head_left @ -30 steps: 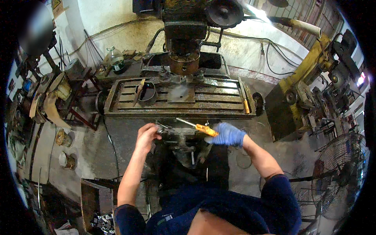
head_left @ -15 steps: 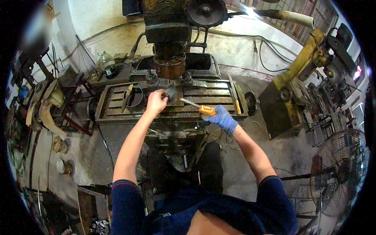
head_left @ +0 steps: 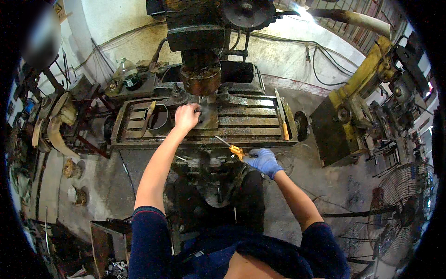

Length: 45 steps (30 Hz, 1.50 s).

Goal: The person processes metal components using a milling machine. They pick up items from a box, place them on the machine bed, use a brush to clean the surface, and use a hand tool to perform fine adjustments while viewing the work through a lens.

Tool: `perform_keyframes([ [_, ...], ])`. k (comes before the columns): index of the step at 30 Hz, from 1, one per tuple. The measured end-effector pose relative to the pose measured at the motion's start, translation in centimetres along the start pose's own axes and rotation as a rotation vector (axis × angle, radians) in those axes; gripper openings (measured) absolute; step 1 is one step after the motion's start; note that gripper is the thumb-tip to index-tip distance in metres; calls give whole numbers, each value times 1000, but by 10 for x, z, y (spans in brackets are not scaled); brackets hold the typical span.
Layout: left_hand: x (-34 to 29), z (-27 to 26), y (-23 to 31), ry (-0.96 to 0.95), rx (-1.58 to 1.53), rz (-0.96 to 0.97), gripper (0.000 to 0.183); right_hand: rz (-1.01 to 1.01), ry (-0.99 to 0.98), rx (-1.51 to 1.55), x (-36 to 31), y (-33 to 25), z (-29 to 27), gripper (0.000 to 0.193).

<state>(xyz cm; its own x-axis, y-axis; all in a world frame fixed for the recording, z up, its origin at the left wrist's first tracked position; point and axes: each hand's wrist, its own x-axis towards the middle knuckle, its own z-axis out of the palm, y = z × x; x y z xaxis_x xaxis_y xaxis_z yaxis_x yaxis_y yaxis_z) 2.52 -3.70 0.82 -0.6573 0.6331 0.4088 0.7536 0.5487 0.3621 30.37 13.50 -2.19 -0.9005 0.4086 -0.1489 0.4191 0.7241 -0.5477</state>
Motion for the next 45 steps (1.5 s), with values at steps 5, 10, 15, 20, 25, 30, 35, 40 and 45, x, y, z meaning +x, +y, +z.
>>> perform_keyframes([
  [5,21,26,-2,72,49,60,21,-91,88,-36,-29,-4,-27,41],
  [10,23,23,15,106,135,-191,26,29,113,49,-42,11,-63,39],
  [15,22,29,1,141,116,-255,32,-209,660,137,-33,-59,-183,19],
  [20,22,20,1,88,108,-289,34,-926,1219,292,-27,-138,-352,32],
  [25,26,25,10,112,103,-273,31,-1069,1011,697,-56,-168,-348,30],
  [30,23,24,6,116,105,-267,31,-1078,1021,581,-58,-133,-272,40],
  [35,24,21,8,105,136,-296,32,-1009,1058,724,-51,-118,-262,45],
  [40,24,20,9,114,111,-299,31,-947,1132,585,-50,-115,-224,39],
  [45,22,14,3,66,60,-271,29,-973,1110,684,-50,-111,-219,38],
])
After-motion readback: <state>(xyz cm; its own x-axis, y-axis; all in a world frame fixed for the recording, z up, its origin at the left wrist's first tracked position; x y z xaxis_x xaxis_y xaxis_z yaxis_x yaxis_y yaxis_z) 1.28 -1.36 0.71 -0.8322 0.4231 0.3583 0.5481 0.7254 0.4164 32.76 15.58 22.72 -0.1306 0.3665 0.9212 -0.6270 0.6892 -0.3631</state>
